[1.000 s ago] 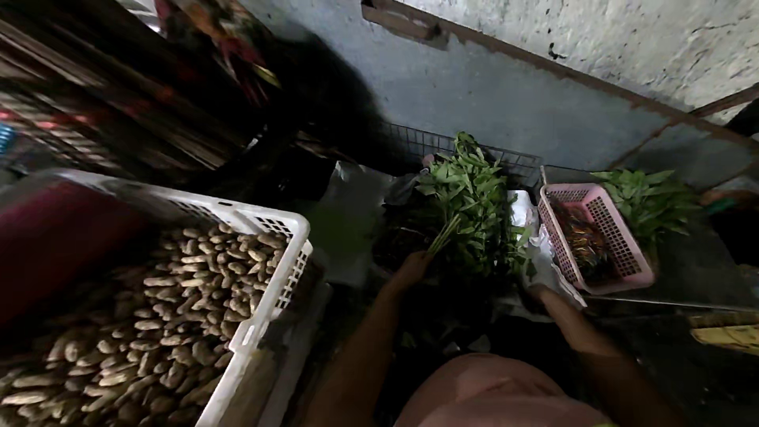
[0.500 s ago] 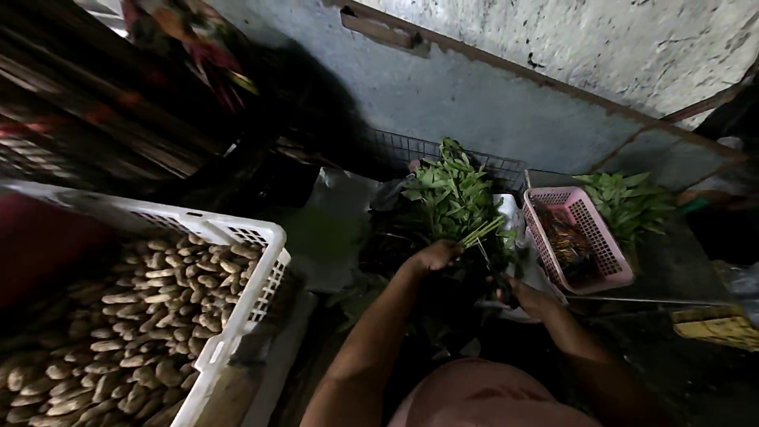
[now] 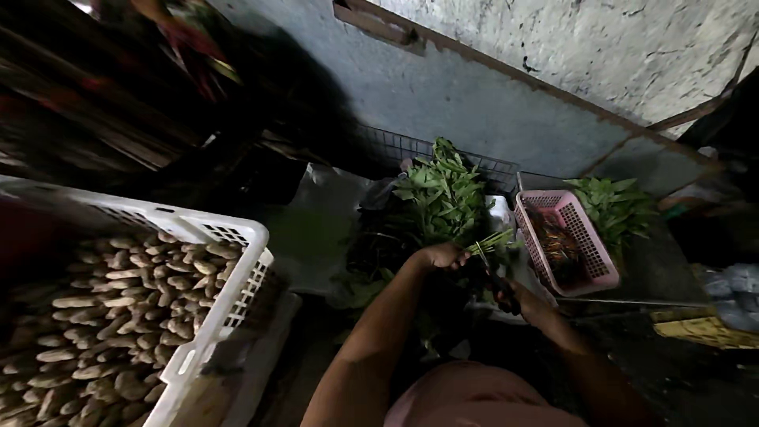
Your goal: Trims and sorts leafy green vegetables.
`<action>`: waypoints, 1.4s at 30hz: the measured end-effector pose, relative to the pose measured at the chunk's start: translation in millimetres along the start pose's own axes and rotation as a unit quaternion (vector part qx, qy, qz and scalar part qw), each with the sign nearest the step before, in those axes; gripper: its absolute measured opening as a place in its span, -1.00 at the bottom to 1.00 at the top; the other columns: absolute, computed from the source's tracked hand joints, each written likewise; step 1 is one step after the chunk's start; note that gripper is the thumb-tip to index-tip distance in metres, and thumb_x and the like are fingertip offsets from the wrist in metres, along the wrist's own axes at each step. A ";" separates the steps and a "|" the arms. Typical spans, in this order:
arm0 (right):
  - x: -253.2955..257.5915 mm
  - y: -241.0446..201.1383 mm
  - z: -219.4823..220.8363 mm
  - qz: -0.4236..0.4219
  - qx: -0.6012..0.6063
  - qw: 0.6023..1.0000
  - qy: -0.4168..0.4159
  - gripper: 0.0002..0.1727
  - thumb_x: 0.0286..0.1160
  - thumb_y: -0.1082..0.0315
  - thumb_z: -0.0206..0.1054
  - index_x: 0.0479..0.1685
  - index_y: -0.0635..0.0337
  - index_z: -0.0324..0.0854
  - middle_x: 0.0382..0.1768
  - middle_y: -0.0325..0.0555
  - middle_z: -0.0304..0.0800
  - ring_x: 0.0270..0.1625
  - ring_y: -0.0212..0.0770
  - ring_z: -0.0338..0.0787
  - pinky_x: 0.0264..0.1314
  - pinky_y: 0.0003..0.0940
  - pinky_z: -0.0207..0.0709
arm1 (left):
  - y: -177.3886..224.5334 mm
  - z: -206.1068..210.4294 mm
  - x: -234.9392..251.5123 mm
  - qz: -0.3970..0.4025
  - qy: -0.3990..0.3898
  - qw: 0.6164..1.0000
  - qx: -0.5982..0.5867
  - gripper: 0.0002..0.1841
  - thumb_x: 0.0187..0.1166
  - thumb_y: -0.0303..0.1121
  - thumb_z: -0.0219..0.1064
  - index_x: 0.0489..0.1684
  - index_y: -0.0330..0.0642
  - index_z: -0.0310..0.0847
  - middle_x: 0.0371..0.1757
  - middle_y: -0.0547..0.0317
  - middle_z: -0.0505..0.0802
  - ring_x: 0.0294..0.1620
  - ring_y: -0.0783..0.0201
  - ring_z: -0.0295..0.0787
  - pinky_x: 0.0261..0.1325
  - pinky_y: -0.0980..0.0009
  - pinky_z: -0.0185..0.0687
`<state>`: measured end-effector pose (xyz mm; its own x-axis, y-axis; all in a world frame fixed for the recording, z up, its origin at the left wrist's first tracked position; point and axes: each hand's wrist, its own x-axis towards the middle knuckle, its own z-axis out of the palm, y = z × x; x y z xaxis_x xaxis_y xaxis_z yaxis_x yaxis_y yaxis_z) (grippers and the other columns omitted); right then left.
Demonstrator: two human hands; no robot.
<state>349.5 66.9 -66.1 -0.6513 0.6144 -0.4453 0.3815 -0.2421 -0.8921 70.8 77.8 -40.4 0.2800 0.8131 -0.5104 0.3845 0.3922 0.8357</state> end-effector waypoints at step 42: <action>35.1 -18.1 14.0 0.064 -0.007 0.998 0.023 -0.57 0.80 0.02 0.14 0.13 0.25 0.58 -0.38 -0.25 0.61 -0.45 -0.40 0.59 -0.34 -0.45 0.57 | -35.5 -26.7 -23.3 -0.020 -0.037 0.989 0.140 -0.61 0.89 -0.15 0.03 0.24 -0.32 0.57 -0.17 0.12 0.68 -0.30 0.37 0.54 -0.11 0.37 0.55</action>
<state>310.5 82.4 -66.7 -0.5664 0.6124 -0.5515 0.4695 -0.3102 -0.8266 27.1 56.4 -52.7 0.3189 0.7622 -0.5633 0.6222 0.2800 0.7310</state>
